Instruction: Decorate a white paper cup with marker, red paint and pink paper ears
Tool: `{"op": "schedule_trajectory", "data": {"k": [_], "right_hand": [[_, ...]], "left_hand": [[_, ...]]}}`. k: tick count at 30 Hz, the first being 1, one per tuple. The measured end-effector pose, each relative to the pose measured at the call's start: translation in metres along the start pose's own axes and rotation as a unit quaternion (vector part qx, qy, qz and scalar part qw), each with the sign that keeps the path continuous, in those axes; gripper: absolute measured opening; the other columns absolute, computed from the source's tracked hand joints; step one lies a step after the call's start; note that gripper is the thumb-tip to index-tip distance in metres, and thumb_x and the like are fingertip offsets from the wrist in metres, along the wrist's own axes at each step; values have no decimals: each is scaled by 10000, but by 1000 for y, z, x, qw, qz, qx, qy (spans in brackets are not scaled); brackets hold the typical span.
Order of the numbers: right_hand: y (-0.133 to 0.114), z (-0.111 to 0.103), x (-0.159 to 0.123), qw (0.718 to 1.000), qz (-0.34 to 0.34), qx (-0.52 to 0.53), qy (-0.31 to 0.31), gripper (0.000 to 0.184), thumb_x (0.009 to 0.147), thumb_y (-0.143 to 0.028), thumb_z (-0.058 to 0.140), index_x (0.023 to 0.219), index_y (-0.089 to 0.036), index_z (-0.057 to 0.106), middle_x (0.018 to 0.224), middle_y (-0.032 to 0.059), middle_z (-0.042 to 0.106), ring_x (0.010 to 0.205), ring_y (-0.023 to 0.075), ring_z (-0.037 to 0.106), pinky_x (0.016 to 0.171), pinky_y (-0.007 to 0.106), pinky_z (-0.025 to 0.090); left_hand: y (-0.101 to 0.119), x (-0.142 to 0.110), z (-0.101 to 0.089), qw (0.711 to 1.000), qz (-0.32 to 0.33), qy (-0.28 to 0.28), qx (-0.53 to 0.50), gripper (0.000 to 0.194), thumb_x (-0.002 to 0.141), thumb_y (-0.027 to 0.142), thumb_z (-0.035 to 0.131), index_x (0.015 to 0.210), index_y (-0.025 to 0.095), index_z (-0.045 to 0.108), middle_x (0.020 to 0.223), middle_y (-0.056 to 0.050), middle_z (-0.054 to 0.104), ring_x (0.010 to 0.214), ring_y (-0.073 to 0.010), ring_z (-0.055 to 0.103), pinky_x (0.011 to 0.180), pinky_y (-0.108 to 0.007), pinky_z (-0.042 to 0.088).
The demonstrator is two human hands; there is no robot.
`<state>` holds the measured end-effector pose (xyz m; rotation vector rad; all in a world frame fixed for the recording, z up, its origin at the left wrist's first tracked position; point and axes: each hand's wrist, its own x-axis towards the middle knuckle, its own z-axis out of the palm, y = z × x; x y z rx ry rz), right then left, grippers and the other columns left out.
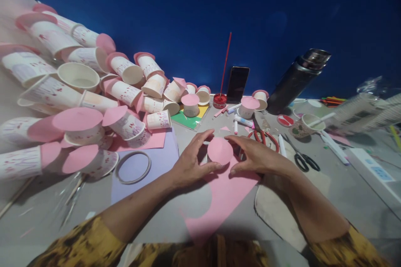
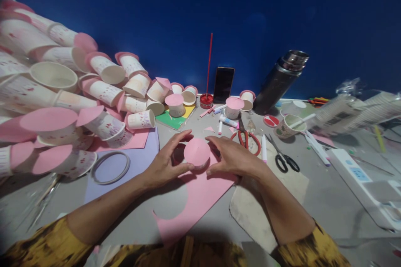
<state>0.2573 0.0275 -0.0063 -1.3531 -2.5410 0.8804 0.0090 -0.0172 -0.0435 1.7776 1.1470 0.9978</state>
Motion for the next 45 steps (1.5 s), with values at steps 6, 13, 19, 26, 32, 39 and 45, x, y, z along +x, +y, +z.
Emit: {"op": "schedule_trajectory", "data": {"k": [6,13,19,26,32,39,45], "right_hand": [[-4,4,10,1000,-14,9,1,436,756,-416,847,1074,-153,707,1036,93,698,939,277,623,779,359,465],[-9,11,7,986,-102,123,45,868,742,-350,878,1509,-219,494,1480,137,608,1284,328,609,1035,435,501],[-8,33,11,975,-134,-19,174,370,980,-176,496,1315,-166,653,1242,150,760,1091,298,711,951,424,524],[-10,32,6,975,-93,-95,180,258,935,-129,518,1073,-189,727,967,97,806,849,254,728,749,326,482],[-7,31,4,974,-122,-64,182,258,937,-147,536,1104,-202,724,950,81,806,862,235,740,746,297,489],[1,25,7,971,-111,-13,210,314,944,-141,439,1078,-193,718,999,76,818,878,241,765,735,314,515],[0,28,5,968,-100,-12,228,333,943,-154,433,1087,-198,730,1007,75,825,857,252,771,724,327,517]], "left_hand": [[4,2,9,997,-69,3,-47,969,710,294,857,1571,185,426,1521,-183,553,1371,-356,562,1187,-487,426],[1,8,8,922,-132,116,-345,898,682,197,886,1488,259,495,1375,-111,669,1217,-276,674,1024,-384,545],[3,7,8,900,-167,69,-397,682,699,252,922,1326,217,654,1289,-116,726,1042,-236,703,824,-300,569],[14,8,3,901,-178,74,-388,451,804,351,853,1206,174,754,1044,-88,763,887,-186,701,765,-270,573],[5,16,-2,889,-220,138,-378,295,775,380,815,800,97,736,640,-59,709,551,-162,661,572,-281,579],[-4,18,-10,895,-278,140,-321,178,773,196,699,915,90,684,780,-150,780,689,-247,790,638,-313,657],[-2,20,-11,885,-279,137,-346,165,736,113,638,900,130,621,790,-135,775,747,-262,810,633,-296,666]]}}
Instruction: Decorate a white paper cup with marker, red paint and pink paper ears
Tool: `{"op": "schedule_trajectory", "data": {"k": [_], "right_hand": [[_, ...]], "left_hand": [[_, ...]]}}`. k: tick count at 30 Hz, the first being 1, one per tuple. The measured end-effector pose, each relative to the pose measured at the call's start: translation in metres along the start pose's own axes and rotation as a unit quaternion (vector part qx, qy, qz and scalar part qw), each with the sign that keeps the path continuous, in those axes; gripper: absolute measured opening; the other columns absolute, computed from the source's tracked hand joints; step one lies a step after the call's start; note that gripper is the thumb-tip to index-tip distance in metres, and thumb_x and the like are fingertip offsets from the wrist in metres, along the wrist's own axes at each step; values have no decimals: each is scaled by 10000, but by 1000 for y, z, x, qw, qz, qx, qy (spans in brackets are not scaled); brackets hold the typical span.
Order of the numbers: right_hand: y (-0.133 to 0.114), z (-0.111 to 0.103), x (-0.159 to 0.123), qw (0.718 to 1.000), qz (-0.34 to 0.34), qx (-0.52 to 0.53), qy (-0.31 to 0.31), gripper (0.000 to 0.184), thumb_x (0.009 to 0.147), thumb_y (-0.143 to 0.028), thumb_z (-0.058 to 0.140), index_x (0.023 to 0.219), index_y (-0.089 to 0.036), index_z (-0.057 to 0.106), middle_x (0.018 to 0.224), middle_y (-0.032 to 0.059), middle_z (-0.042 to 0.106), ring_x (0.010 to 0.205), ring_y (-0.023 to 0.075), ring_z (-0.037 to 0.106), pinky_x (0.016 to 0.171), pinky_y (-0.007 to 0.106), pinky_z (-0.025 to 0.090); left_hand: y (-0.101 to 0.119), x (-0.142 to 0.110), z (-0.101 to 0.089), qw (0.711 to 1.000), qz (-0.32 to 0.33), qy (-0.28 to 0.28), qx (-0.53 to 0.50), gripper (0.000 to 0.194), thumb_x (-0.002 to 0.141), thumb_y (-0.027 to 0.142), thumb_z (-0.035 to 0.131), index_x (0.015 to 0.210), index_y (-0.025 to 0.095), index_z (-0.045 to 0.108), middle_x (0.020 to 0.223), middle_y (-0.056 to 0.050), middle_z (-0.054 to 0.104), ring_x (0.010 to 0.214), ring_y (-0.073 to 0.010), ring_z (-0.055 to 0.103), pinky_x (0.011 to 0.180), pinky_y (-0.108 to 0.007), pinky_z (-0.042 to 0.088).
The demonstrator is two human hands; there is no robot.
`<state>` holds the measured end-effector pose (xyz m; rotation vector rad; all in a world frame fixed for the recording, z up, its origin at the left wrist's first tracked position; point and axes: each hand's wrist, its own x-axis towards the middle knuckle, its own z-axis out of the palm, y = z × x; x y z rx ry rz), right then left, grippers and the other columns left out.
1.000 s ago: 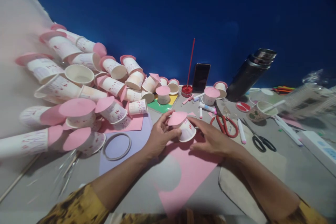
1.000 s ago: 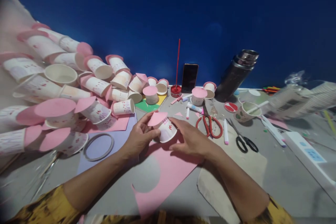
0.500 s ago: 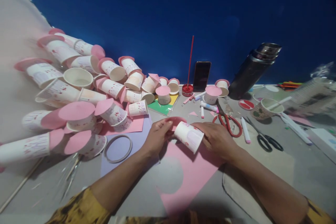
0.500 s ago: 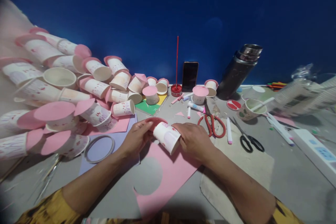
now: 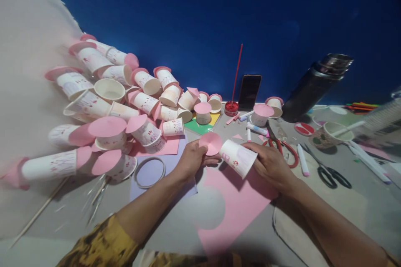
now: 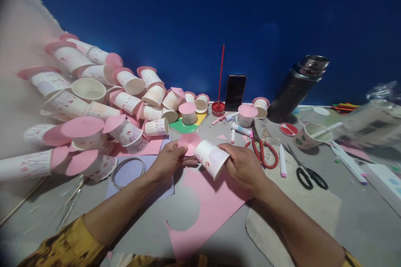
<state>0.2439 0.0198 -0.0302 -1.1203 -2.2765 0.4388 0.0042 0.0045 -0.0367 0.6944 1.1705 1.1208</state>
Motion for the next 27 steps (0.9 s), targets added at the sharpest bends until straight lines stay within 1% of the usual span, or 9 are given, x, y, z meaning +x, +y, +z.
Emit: {"op": "schedule_trajectory", "data": {"k": [5,9,13,16,18,20,22,24,27], "right_hand": [[-3,0,4,998,-12,67,-17,336,941,-149,455,1143,-190,721,1068,94,814,965,251,763,818,336,548],[-9,4,7,992,21,115,-41,242,899,-168,561,1070,-195,730,1020,89,812,894,245,750,777,338,546],[-18,13,8,980,86,175,-45,147,855,-245,683,986,-191,725,980,68,799,865,242,729,743,326,534],[-27,20,6,966,125,218,-65,195,852,-253,709,1037,-190,721,1023,62,794,887,234,725,764,322,536],[-32,23,5,961,129,231,-80,233,847,-237,718,1076,-199,713,1063,59,790,908,229,726,776,316,531],[-34,26,4,966,112,212,-97,248,823,-198,731,1069,-207,705,1049,50,786,898,222,718,772,309,515],[-31,29,3,976,82,163,-115,248,805,-152,732,1044,-206,696,1009,44,772,872,217,699,769,313,491],[-26,31,2,986,45,99,-128,212,844,-121,684,1043,-197,686,997,56,746,881,220,675,783,328,474],[-17,31,1,990,-20,14,-139,189,928,-83,561,1046,-182,670,1023,92,702,963,243,622,835,358,466]], "left_hand": [[6,-1,-1,999,17,9,-33,351,724,65,620,1070,120,648,900,-116,786,786,-244,810,722,-330,683],[15,0,-3,995,31,38,-82,402,668,-17,587,1029,149,647,845,-76,770,862,-246,806,821,-365,681],[21,1,-5,993,22,39,-113,371,659,-54,602,973,136,658,921,-102,775,894,-243,794,849,-373,678],[21,1,-6,993,-1,29,-116,280,703,-29,657,948,105,672,918,-129,773,829,-228,788,781,-328,681],[20,1,-7,994,-3,24,-106,214,733,-3,688,927,86,676,886,-143,770,787,-229,787,720,-305,678],[20,1,-8,995,-4,27,-99,181,756,11,699,922,79,677,868,-149,770,769,-239,792,661,-285,671],[20,2,-8,994,-11,34,-99,180,777,8,681,942,79,671,880,-153,773,770,-251,801,631,-276,667],[22,2,-8,994,-22,38,-105,216,784,-11,639,979,80,654,901,-163,771,783,-271,811,632,-288,672],[23,2,-7,991,-33,43,-121,337,743,-58,570,1043,86,625,917,-163,761,811,-295,820,661,-311,682]]}}
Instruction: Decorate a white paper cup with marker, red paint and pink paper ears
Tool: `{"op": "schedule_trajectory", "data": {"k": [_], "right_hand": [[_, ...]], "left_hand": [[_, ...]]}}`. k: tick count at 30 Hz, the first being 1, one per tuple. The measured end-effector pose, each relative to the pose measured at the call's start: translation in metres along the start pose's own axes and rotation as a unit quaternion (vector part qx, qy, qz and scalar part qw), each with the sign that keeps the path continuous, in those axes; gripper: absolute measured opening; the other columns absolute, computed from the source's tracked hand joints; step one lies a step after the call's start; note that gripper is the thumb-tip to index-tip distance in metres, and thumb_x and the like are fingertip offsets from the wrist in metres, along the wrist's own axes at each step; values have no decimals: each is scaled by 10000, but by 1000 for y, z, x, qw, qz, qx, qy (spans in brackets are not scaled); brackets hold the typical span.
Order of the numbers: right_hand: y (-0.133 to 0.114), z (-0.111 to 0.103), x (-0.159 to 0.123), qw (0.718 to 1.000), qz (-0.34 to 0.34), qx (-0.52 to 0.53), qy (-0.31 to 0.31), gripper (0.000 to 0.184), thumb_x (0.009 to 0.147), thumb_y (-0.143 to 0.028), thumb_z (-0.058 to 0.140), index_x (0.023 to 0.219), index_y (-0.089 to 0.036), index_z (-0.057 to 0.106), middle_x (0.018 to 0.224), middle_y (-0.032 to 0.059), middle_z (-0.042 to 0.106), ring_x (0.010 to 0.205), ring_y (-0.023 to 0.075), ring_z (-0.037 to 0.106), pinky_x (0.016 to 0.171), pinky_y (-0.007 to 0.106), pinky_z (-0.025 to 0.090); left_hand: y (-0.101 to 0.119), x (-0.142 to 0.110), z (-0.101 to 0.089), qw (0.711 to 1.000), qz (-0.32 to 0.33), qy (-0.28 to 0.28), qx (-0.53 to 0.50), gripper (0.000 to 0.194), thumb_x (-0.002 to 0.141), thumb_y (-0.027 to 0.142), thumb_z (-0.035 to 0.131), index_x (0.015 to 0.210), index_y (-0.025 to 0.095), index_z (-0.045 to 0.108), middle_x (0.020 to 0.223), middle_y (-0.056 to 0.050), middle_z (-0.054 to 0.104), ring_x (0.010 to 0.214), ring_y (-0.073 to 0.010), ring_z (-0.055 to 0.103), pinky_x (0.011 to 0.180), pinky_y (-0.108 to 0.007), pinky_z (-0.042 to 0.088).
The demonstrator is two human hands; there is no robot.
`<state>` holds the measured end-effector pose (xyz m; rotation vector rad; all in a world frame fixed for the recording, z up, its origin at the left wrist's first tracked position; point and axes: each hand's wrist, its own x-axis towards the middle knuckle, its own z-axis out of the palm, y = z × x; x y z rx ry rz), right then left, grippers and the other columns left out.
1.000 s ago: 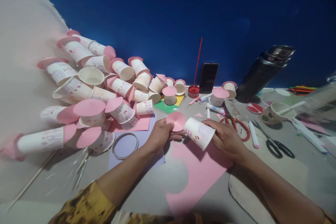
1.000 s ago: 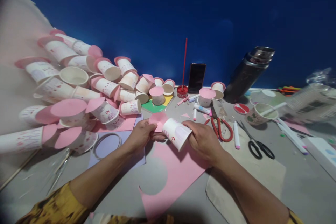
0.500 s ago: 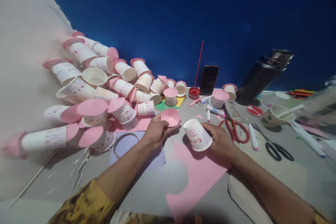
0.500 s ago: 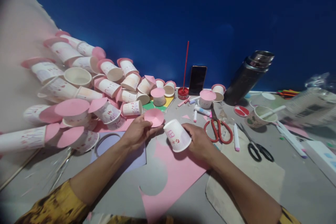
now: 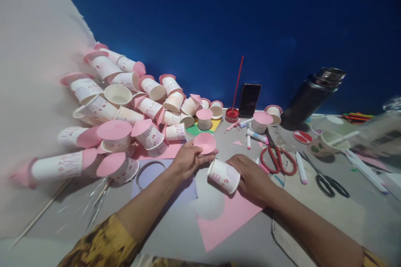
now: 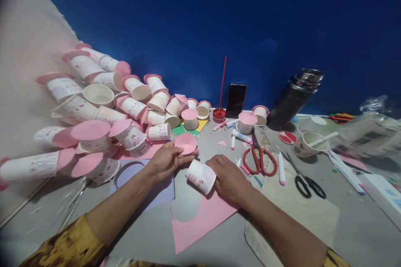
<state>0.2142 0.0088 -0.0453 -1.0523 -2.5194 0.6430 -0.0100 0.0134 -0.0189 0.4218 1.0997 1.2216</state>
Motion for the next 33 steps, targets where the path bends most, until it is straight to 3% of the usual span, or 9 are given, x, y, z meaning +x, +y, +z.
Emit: {"op": "schedule_trajectory", "data": {"k": [6,11,16,18,20,24,27,30,33], "right_hand": [[7,-10,-3,993,6,-114,-21,144,943,-99,533,973,-166,656,1020,123,652,975,273,564,861,391,453],[8,-15,-2,987,77,-130,-47,142,950,-129,520,922,-170,653,968,110,686,944,261,613,788,352,425],[5,-32,-7,980,123,-137,-76,71,898,-194,616,909,-188,686,930,96,742,835,249,660,661,320,382],[12,-42,-8,981,114,-146,-50,124,896,-185,618,963,-208,720,956,86,759,864,249,679,681,317,414],[24,-50,-5,977,121,-172,29,209,947,-189,575,1075,-224,735,1037,91,769,965,256,692,762,327,463],[57,-59,11,922,191,-306,139,238,962,-200,582,1162,-146,699,1093,196,729,1067,335,651,862,402,492],[79,-58,23,904,202,-353,131,239,975,-231,596,1177,-130,673,1123,225,695,1103,364,612,868,419,490],[95,-55,28,905,202,-358,108,168,985,-254,597,1058,-135,689,1082,231,692,1081,363,605,865,420,479],[99,-55,28,911,190,-343,127,160,985,-257,567,993,-141,677,1042,222,702,1047,362,615,872,434,474]], "left_hand": [[1,1,-1,1000,-6,-8,-25,491,655,-91,529,1095,108,619,958,-159,766,944,-310,814,827,-372,690],[4,3,-5,997,56,12,-50,252,753,1,632,979,112,648,977,-149,780,914,-264,803,837,-352,675],[4,4,-5,996,60,29,-57,142,774,2,657,794,135,612,844,-105,753,868,-262,798,808,-360,682],[5,4,-4,995,58,45,-61,164,784,-19,633,785,141,598,811,-95,742,832,-247,794,816,-377,685],[6,3,-2,995,51,57,-67,162,810,-24,597,840,136,609,831,-106,753,816,-241,793,813,-394,688],[8,1,2,995,34,61,-68,157,887,23,554,989,102,644,911,-149,779,813,-255,798,765,-414,690],[7,0,1,998,33,37,-46,153,916,78,578,1027,75,683,937,-176,788,795,-256,797,704,-376,681],[5,-2,-2,998,65,12,-14,105,883,111,648,955,82,718,902,-155,788,783,-239,782,673,-343,670],[4,-4,-3,995,104,7,-1,100,811,105,688,896,97,740,892,-122,781,778,-213,754,662,-327,665]]}}
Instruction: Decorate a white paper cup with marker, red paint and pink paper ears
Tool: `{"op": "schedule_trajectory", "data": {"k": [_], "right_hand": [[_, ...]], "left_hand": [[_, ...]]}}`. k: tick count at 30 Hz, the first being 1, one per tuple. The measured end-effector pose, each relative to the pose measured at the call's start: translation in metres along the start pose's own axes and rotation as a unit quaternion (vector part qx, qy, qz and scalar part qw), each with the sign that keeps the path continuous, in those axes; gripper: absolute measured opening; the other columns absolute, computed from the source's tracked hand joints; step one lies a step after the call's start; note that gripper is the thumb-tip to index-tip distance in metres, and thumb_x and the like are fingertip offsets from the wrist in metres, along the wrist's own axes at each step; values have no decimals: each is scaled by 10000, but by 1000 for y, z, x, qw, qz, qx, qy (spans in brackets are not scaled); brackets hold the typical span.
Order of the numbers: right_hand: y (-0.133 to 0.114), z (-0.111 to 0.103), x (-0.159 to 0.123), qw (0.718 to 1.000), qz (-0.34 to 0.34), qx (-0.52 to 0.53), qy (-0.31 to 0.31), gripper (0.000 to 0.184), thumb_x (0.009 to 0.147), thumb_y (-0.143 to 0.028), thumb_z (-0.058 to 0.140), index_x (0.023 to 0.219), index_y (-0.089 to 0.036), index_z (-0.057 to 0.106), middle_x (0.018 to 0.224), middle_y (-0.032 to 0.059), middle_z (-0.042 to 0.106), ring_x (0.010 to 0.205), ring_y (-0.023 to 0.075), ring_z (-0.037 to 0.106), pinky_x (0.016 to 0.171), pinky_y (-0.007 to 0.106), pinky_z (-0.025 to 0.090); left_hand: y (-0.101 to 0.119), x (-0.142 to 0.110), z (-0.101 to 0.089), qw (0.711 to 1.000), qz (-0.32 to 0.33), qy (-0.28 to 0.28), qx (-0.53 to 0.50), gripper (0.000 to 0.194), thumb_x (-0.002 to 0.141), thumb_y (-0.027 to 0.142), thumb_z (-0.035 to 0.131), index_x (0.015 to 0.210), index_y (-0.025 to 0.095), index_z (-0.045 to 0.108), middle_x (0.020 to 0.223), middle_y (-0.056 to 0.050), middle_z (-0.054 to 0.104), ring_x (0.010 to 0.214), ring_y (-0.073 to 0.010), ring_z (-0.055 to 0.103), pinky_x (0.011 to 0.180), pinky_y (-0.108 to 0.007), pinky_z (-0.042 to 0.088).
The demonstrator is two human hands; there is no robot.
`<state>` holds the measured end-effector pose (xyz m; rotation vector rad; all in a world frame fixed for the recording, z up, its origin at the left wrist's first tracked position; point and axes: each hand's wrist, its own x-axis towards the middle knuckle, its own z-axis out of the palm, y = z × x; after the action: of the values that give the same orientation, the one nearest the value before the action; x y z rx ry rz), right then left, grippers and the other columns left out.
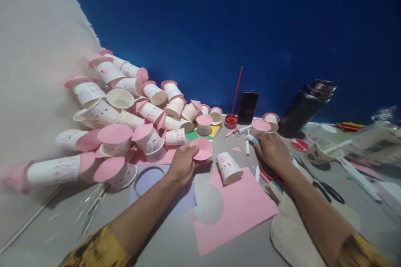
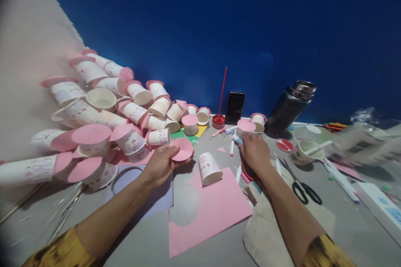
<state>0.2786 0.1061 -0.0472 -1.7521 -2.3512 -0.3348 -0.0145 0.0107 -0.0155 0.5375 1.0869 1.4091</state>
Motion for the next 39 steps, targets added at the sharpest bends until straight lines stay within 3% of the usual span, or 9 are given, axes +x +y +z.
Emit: {"op": "schedule_trajectory", "data": {"k": [5,8,11,13,17,21,26,33,39], "right_hand": [[-31,-28,-18,969,-5,236,64,214,972,-379,566,1057,-198,645,922,92,733,800,262,657,724,361,488],[-64,-50,-38,939,-76,330,61,197,995,-355,528,1045,-205,645,915,72,737,773,228,664,688,330,477],[-88,-62,-53,927,-125,343,84,166,997,-327,544,1029,-200,646,912,76,752,785,223,678,692,326,471],[-95,-64,-58,923,-141,343,104,156,1002,-316,552,1031,-198,650,886,69,752,756,211,671,683,321,467],[-101,-62,-61,916,-172,331,146,152,1015,-300,558,1028,-185,656,822,46,730,702,198,639,661,320,452],[-104,-60,-63,912,-171,322,189,141,1029,-280,565,1017,-171,654,818,47,722,710,191,652,665,312,452],[-105,-61,-65,905,-151,343,204,102,1010,-262,599,984,-182,656,807,41,736,692,180,668,639,291,458],[-102,-65,-64,902,-70,399,148,112,949,-275,654,871,-195,661,654,-32,692,469,111,551,497,253,393],[-98,-56,-66,906,-118,350,206,117,982,-282,634,967,-178,686,785,22,744,634,157,654,597,279,446]], "left_hand": [[-1,-8,7,1000,5,-5,-12,195,717,95,690,901,125,750,798,-64,755,728,-186,731,719,-331,654],[-5,-18,13,1000,16,-21,-5,303,749,167,706,1045,161,771,789,-31,746,703,-176,712,707,-318,632],[-12,-27,15,997,36,-24,60,430,817,247,697,1241,217,761,973,-36,788,692,-144,665,680,-283,601],[-16,-31,14,991,63,-34,115,447,859,269,680,1300,240,749,1178,-58,789,815,-162,691,756,-286,599],[-22,-37,11,967,133,-100,192,452,966,326,605,1403,247,693,1466,-76,677,1292,-266,636,1120,-406,496],[-25,-43,11,933,204,-137,264,497,1001,321,573,1489,240,617,1551,-71,607,1479,-295,502,1273,-459,333],[-26,-46,10,918,231,-171,272,557,1010,368,607,1556,285,534,1613,-60,539,1512,-296,469,1285,-480,334],[-27,-48,6,899,266,-202,284,624,995,431,641,1584,299,485,1658,-58,475,1553,-310,410,1304,-495,303],[-23,-41,8,937,231,-131,225,429,1057,485,509,1325,252,747,1415,-87,714,1367,-298,620,1219,-494,428]]}}
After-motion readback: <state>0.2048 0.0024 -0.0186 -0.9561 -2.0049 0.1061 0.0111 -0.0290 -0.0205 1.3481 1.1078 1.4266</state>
